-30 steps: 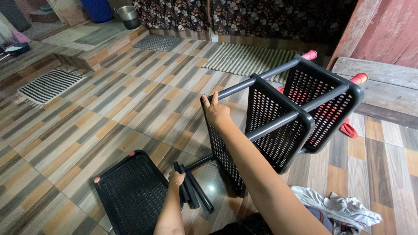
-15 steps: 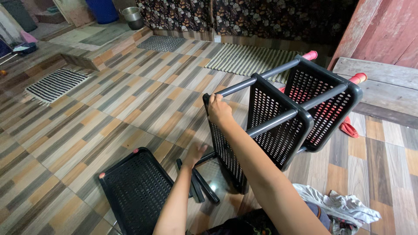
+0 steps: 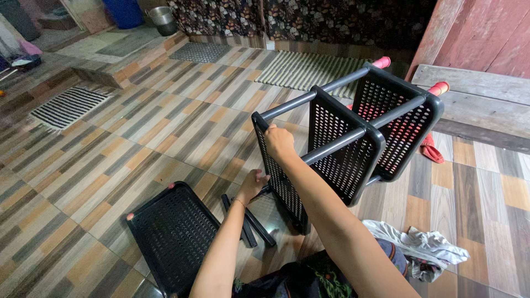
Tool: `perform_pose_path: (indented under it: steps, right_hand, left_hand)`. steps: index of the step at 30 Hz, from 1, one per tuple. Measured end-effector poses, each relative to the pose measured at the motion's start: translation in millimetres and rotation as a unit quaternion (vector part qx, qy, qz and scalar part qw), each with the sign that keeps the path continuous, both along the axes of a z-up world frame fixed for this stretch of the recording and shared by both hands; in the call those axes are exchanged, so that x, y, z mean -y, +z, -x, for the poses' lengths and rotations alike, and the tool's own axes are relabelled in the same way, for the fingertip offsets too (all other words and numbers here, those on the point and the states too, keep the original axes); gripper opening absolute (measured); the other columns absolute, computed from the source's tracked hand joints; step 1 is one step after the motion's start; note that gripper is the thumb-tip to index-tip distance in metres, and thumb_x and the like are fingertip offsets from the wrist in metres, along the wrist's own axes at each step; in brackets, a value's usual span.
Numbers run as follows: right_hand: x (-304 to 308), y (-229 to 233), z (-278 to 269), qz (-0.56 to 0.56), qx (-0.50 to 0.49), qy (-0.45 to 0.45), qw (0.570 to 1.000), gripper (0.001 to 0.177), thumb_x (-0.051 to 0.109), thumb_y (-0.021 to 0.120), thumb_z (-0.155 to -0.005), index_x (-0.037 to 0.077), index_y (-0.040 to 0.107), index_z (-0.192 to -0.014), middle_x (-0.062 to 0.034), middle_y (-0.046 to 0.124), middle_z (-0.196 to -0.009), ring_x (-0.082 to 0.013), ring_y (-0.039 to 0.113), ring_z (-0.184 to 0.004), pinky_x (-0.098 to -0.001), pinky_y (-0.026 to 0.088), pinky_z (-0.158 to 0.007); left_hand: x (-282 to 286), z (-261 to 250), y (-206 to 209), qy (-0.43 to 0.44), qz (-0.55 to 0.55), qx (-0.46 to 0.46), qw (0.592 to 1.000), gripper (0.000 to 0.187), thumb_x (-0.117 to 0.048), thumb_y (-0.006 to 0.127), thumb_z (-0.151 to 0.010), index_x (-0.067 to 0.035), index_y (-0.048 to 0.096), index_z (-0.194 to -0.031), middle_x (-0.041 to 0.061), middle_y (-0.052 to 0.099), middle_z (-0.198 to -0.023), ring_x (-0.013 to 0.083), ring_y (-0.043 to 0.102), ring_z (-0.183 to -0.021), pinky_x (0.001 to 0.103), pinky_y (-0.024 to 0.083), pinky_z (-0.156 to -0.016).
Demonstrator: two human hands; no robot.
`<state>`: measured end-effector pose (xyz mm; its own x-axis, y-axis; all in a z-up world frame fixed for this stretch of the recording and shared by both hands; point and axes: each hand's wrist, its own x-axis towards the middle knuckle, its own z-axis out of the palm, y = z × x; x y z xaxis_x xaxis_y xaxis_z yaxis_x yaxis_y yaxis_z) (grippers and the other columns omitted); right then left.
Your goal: The person assembles a black plastic three-tiered stool by hand. They connect the perforated plastic shelves to the tubular frame, inserting the legs and crossbars to form the structure.
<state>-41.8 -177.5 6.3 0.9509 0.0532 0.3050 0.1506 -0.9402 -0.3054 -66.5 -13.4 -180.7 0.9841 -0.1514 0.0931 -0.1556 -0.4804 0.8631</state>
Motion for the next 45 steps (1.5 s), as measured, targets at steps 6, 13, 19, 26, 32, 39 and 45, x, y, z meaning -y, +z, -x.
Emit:
perform_pose_path:
  steps: [6,13,19,26,32,39,45]
  right_hand:
    - [2,5,9,-0.008,0.000,0.005,1.000,0.026,0.008,0.059,-0.089,-0.006,0.055,-0.111,-0.0262,0.073,-0.088,-0.0435,0.074,-0.084,-0.0516,0.060,-0.071]
    - [-5,18,19,-0.039,0.001,-0.012,0.999,0.018,0.006,0.054,-0.094,-0.004,0.055,-0.109,-0.0276,0.073,-0.091,-0.0452,0.073,-0.086,-0.0538,0.059,-0.074]
    - [-15,26,38,-0.035,0.040,0.034,0.998,0.023,0.004,0.057,-0.085,-0.006,0.053,-0.106,-0.0279,0.071,-0.090,-0.0453,0.072,-0.085,-0.0524,0.059,-0.074]
    - [-28,28,50,-0.014,0.055,0.103,0.993,0.022,0.002,0.055,-0.085,-0.005,0.052,-0.105,-0.0257,0.072,-0.087,-0.0443,0.071,-0.081,-0.0538,0.057,-0.070]
    - [-23,28,53,0.012,0.082,0.144,0.986,0.034,0.016,0.069,-0.079,-0.002,0.051,-0.102,-0.0210,0.071,-0.085,-0.0408,0.071,-0.076,-0.0513,0.057,-0.066]
    - [26,10,53,-0.027,0.179,0.197,0.964,0.048,0.027,0.079,-0.076,0.001,0.051,-0.105,-0.0200,0.068,-0.077,-0.0415,0.068,-0.068,-0.0514,0.055,-0.061]
    - [86,-17,44,-0.049,0.234,0.223,0.945,0.048,0.029,0.077,-0.075,0.001,0.052,-0.105,-0.0198,0.066,-0.076,-0.0412,0.067,-0.069,-0.0493,0.055,-0.063]
  left_hand:
    - [-20,14,4,-0.019,0.005,0.012,1.000,0.052,-0.029,0.075,-0.092,0.009,0.063,-0.126,0.023,0.068,-0.106,0.0296,0.067,-0.098,0.038,0.055,-0.091]
    - [-29,-7,30,0.052,-0.036,0.125,0.990,0.061,-0.027,0.076,-0.094,0.005,0.051,-0.140,0.024,0.061,-0.132,0.0315,0.061,-0.118,0.040,0.050,-0.099]
    - [-35,-33,66,0.077,0.073,0.179,0.978,0.061,-0.028,0.067,-0.098,0.001,0.045,-0.146,0.023,0.057,-0.142,0.0309,0.060,-0.125,0.040,0.052,-0.099]
    - [-42,-26,112,0.126,0.059,0.200,0.970,0.065,-0.033,0.060,-0.103,0.002,0.037,-0.153,0.027,0.046,-0.152,0.0384,0.048,-0.139,0.043,0.041,-0.112]
    - [-40,-5,146,0.175,0.038,0.259,0.949,0.069,-0.038,0.058,-0.104,0.001,0.035,-0.157,0.027,0.044,-0.156,0.0410,0.045,-0.143,0.045,0.038,-0.116]
    - [-33,2,171,0.119,-0.004,0.297,0.947,0.085,-0.045,0.073,-0.093,0.002,0.037,-0.153,0.028,0.045,-0.154,0.0425,0.045,-0.140,0.047,0.038,-0.113]
    - [-2,-2,177,0.064,-0.026,0.270,0.961,0.075,-0.049,0.077,-0.085,-0.001,0.055,-0.138,0.022,0.067,-0.130,0.0364,0.065,-0.120,0.044,0.051,-0.102]
